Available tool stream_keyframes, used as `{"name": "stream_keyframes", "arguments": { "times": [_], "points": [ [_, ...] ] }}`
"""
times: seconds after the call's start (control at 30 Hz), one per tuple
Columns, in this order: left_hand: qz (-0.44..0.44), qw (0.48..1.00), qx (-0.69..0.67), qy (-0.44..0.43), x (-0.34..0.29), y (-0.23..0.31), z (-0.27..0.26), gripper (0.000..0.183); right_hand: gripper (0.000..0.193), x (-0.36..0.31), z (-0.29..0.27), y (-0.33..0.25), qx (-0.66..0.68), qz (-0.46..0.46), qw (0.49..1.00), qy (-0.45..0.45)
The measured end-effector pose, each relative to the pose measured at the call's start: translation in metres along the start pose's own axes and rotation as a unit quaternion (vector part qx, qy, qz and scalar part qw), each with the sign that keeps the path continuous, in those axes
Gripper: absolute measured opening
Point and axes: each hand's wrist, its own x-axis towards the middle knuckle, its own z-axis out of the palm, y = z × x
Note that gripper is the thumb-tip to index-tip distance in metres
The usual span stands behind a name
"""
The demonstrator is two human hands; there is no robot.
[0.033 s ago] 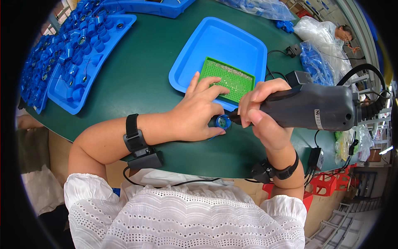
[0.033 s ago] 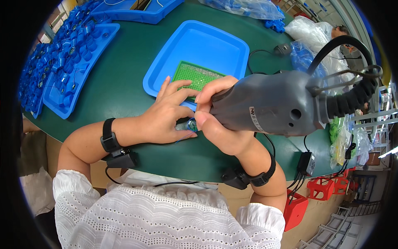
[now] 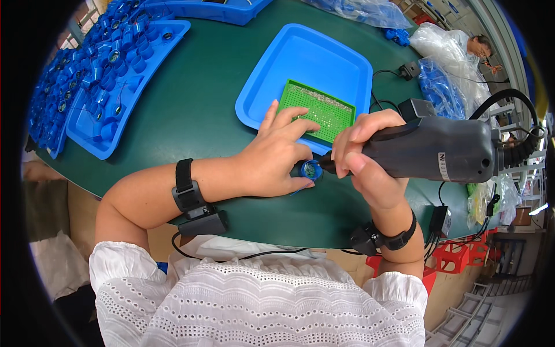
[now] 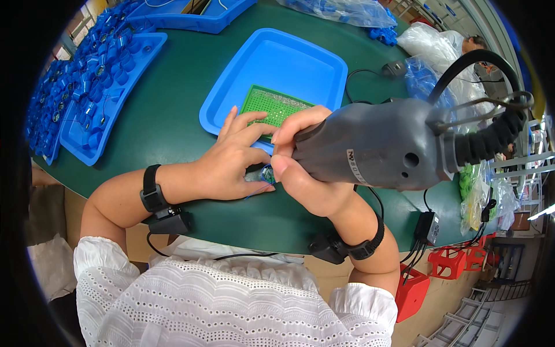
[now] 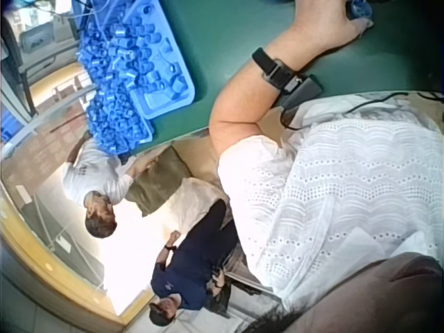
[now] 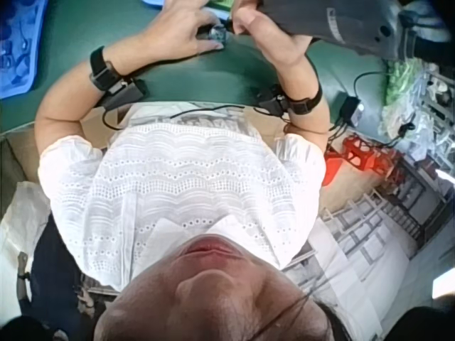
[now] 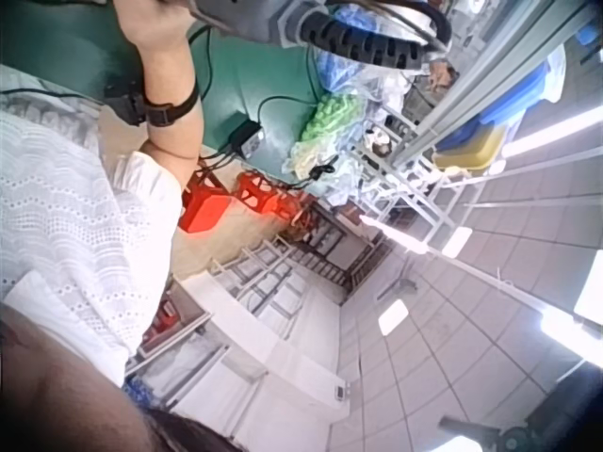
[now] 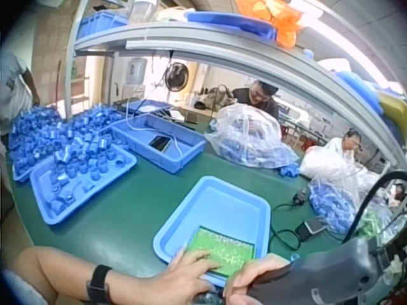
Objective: Assembling small blue electronic components onto a green board using a handheld power tool.
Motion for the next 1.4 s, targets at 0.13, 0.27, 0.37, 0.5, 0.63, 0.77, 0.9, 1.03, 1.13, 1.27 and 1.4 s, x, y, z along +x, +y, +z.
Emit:
{"name": "stream_keyframes", "arguments": {
  "times": [0.13, 0.27, 0.37, 0.5, 0.63, 0.77, 0.9, 1.03, 1.13, 1.27, 1.4],
  "points": [
    [0.000, 1.000, 0.000, -0.001, 0.000, 0.001, 0.000, 0.029, 0.025, 0.000, -0.001, -0.002, -0.014, 0.007, 1.000, -0.004],
    [-0.008, 1.000, 0.007, -0.006, 0.001, 0.001, 0.000, 0.028, 0.025, -0.003, 0.001, -0.001, -0.043, -0.004, 0.999, 0.008],
    [-0.010, 1.000, 0.012, -0.006, 0.001, 0.001, -0.001, 0.028, 0.025, -0.007, 0.002, -0.005, -0.058, 0.016, 0.998, 0.002],
    [0.000, 1.000, -0.003, 0.006, 0.000, 0.000, 0.000, 0.029, 0.026, -0.006, -0.001, -0.003, -0.070, 0.002, 0.997, -0.031],
    [-0.009, 1.000, 0.009, 0.000, 0.001, 0.001, -0.001, 0.028, 0.025, -0.005, -0.002, -0.005, -0.070, -0.008, 0.997, -0.017],
    [-0.010, 1.000, 0.007, 0.000, 0.000, 0.000, -0.001, 0.028, 0.026, -0.005, 0.000, -0.007, -0.039, -0.008, 0.999, -0.003],
    [-0.009, 1.000, 0.006, 0.001, 0.000, 0.000, -0.001, 0.027, 0.026, -0.004, 0.002, -0.008, -0.056, -0.004, 0.998, -0.006],
    [-0.001, 1.000, 0.002, 0.002, 0.001, 0.001, -0.002, 0.026, 0.026, -0.005, 0.001, -0.012, -0.046, -0.005, 0.999, -0.005],
    [0.012, 1.000, 0.008, -0.011, 0.001, 0.000, -0.003, 0.028, 0.025, -0.004, 0.001, -0.023, -0.028, -0.015, 0.999, 0.017],
    [0.040, 0.999, 0.016, -0.018, 0.000, -0.004, -0.003, 0.035, 0.025, -0.005, -0.002, -0.040, -0.007, -0.032, 0.997, 0.071],
    [0.038, 0.999, -0.003, -0.001, 0.002, -0.006, -0.003, 0.038, 0.025, -0.008, -0.011, -0.041, -0.009, -0.059, 0.998, 0.031]
  ]
}}
